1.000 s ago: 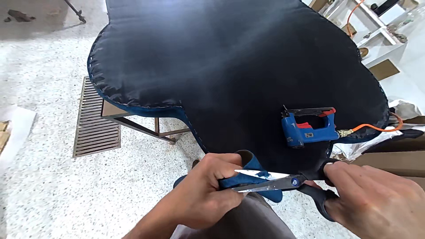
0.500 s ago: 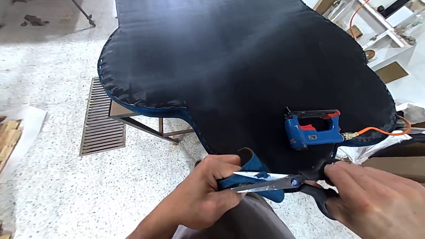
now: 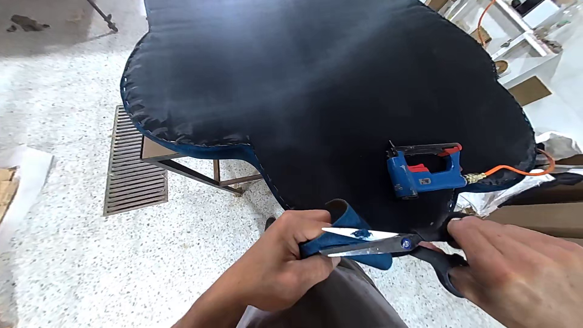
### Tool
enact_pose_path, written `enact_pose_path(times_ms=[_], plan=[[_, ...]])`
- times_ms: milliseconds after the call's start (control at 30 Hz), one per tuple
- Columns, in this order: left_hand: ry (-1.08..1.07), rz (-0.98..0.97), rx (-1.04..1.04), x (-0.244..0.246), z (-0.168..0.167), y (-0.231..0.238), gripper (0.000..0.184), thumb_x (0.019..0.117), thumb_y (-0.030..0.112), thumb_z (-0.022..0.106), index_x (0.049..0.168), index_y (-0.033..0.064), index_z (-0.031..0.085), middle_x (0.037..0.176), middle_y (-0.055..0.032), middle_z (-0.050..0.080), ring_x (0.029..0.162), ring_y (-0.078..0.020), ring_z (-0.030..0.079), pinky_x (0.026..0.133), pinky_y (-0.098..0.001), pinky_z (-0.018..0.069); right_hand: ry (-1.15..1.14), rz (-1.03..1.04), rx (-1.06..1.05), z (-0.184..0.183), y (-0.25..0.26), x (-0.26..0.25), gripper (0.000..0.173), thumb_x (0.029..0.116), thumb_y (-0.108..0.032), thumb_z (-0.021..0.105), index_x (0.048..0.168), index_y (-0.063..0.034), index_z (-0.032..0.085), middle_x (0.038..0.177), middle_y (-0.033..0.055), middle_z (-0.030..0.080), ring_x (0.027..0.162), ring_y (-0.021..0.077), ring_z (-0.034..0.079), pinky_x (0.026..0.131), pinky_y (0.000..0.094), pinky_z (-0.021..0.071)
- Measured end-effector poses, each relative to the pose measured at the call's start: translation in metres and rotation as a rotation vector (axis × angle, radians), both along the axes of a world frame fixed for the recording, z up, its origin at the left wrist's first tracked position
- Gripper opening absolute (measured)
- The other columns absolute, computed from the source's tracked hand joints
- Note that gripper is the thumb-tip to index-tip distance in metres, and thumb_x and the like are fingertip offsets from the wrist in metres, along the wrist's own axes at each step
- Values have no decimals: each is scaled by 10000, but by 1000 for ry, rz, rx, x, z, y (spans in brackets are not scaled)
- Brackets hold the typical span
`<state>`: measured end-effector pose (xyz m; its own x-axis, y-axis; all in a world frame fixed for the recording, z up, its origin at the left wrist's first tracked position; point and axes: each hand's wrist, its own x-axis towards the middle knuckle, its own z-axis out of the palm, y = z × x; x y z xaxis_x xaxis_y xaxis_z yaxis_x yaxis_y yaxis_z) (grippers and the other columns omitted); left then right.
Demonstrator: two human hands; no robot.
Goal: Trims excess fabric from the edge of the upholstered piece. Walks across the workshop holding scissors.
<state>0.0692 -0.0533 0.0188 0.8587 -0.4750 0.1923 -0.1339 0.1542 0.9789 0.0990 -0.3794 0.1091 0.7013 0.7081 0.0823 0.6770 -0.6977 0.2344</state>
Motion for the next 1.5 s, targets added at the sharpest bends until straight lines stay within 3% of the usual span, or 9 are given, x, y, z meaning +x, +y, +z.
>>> enact_pose_path(times_ms=[133, 300, 433, 600, 733, 867, 1000, 1500], plan=[[-4, 13, 21, 1, 0, 0, 152, 986, 90, 594, 953, 20, 725, 883, -28, 663, 824, -79, 639, 707, -257, 557, -10, 17, 15, -3, -1, 1, 278, 906, -302, 560, 716, -104, 515, 545, 45, 458, 421, 219, 466, 377, 365, 283], [0, 17, 36, 0, -3, 4, 145, 977, 97, 602, 924, 28, 718, 869, -21, 646, 814, -78, 628, 694, -254, 548, -53, 12, 8, -6, 4, 3, 234, 906, -266, 558, 759, -85, 535, 592, 63, 495, 461, 239, 508, 393, 373, 324], [15, 10, 37, 0, -5, 5, 151, 988, 98, 588, 949, 27, 716, 879, -19, 652, 823, -76, 635, 703, -254, 555, -44, 25, 25, -6, 3, 4, 231, 901, -216, 557, 706, -101, 513, 544, 49, 461, 423, 221, 460, 389, 365, 285], [17, -2, 28, 3, -3, 6, 144, 976, 88, 590, 940, 30, 718, 891, -26, 658, 832, -83, 638, 706, -263, 555, -31, 21, -12, -4, 3, 5, 305, 953, -327, 538, 763, -88, 537, 585, 66, 498, 458, 242, 502, 402, 379, 324], [8, -20, 27, 6, -3, 6, 151, 983, 90, 582, 971, 17, 713, 914, -38, 669, 863, -91, 651, 735, -275, 570, -40, 19, 2, -2, 0, 6, 243, 909, -247, 560, 723, -95, 521, 550, 58, 473, 436, 232, 474, 398, 374, 296], [-6, -13, 42, 9, -4, 7, 145, 981, 110, 591, 944, 35, 710, 878, -17, 648, 826, -74, 628, 701, -253, 545, -25, -1, -33, 0, -1, 7, 291, 917, -333, 549, 770, -82, 544, 596, 69, 503, 467, 249, 513, 400, 383, 330], [-14, -17, 46, 10, -3, 6, 148, 978, 100, 586, 968, 35, 719, 892, -16, 654, 848, -75, 636, 719, -252, 554, -43, 19, -18, 1, -4, 9, 265, 929, -277, 552, 755, -80, 526, 577, 76, 487, 453, 248, 494, 404, 381, 318], [36, 41, -25, 8, -3, 2, 171, 1004, 141, 615, 962, 25, 734, 884, -15, 689, 827, -64, 656, 719, -252, 569, -22, 66, -33, 3, 3, 23, 323, 938, -342, 539, 730, -95, 522, 557, 56, 478, 439, 230, 482, 401, 374, 299]])
